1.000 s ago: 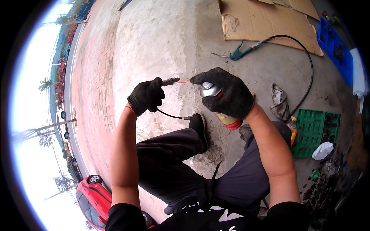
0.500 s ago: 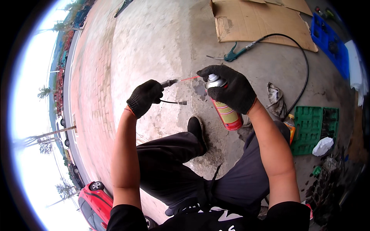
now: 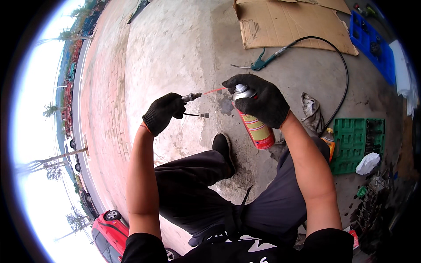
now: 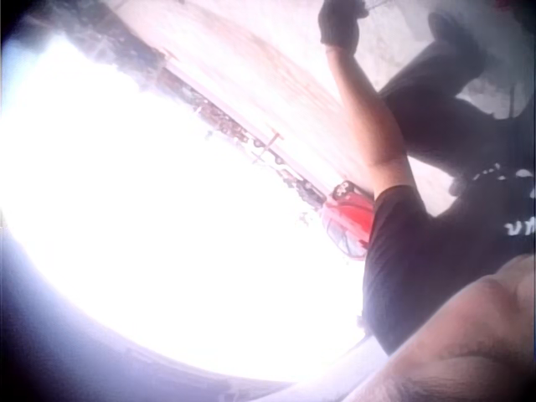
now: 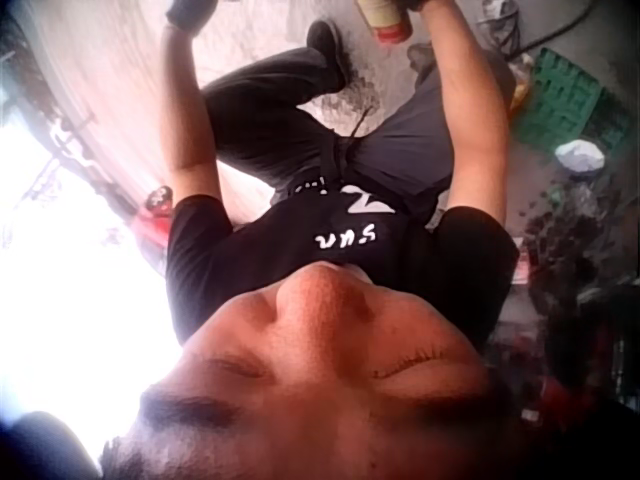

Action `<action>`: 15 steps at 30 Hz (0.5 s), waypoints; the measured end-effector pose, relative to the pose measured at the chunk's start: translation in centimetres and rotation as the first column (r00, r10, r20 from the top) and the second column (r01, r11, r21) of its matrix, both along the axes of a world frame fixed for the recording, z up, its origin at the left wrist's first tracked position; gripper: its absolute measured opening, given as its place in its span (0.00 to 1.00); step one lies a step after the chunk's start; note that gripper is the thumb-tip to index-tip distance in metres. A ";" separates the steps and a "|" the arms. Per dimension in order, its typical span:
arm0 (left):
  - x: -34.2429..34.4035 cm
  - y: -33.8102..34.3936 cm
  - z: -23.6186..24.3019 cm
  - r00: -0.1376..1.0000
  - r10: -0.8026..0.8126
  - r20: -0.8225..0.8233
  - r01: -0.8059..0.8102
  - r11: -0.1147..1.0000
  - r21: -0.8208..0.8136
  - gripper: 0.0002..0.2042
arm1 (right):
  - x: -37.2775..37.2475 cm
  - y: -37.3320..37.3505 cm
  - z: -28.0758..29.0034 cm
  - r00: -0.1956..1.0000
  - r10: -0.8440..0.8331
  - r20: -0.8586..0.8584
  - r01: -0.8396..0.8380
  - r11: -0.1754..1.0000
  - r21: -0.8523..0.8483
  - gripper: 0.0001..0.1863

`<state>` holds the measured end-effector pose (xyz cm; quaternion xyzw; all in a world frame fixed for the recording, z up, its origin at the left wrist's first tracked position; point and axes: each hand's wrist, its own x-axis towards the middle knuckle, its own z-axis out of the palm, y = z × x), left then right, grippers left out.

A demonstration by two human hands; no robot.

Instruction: The person cleans a small mechanical part with a spray can and rag while sitting on the floor, then stands to work on a car engine block using a wrench and socket. They remove bolts from the engine and place them on a nearby surface.

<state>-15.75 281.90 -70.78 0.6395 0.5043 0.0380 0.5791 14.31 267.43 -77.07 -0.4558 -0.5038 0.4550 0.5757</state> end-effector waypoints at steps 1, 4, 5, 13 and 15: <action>-0.1 0.0 0.0 1.000 -0.007 0.002 0.007 1.000 -0.006 0.15 | 0.2 -0.1 0.2 1.000 0.019 0.016 -0.019 1.000 -0.015 0.20; 0.2 -0.1 0.0 1.000 0.004 0.001 -0.004 1.000 -0.018 0.15 | 0.2 -0.1 -0.1 1.000 0.001 -0.004 -0.001 1.000 0.001 0.20; 0.3 -0.2 0.0 1.000 0.006 -0.013 -0.006 1.000 -0.017 0.15 | 0.2 -0.1 -0.2 1.000 -0.017 -0.024 0.018 1.000 0.017 0.19; 2.2 -1.8 5.3 0.991 -0.044 -0.125 0.046 0.999 0.019 0.25 | 3.0 0.3 -1.9 0.958 -0.198 -0.206 0.177 0.977 -0.117 0.22; 2.4 -2.2 6.1 0.992 -0.061 -0.107 0.068 0.996 0.061 0.22 | 3.6 0.2 -2.7 0.947 -0.226 -0.226 0.199 0.970 -0.137 0.22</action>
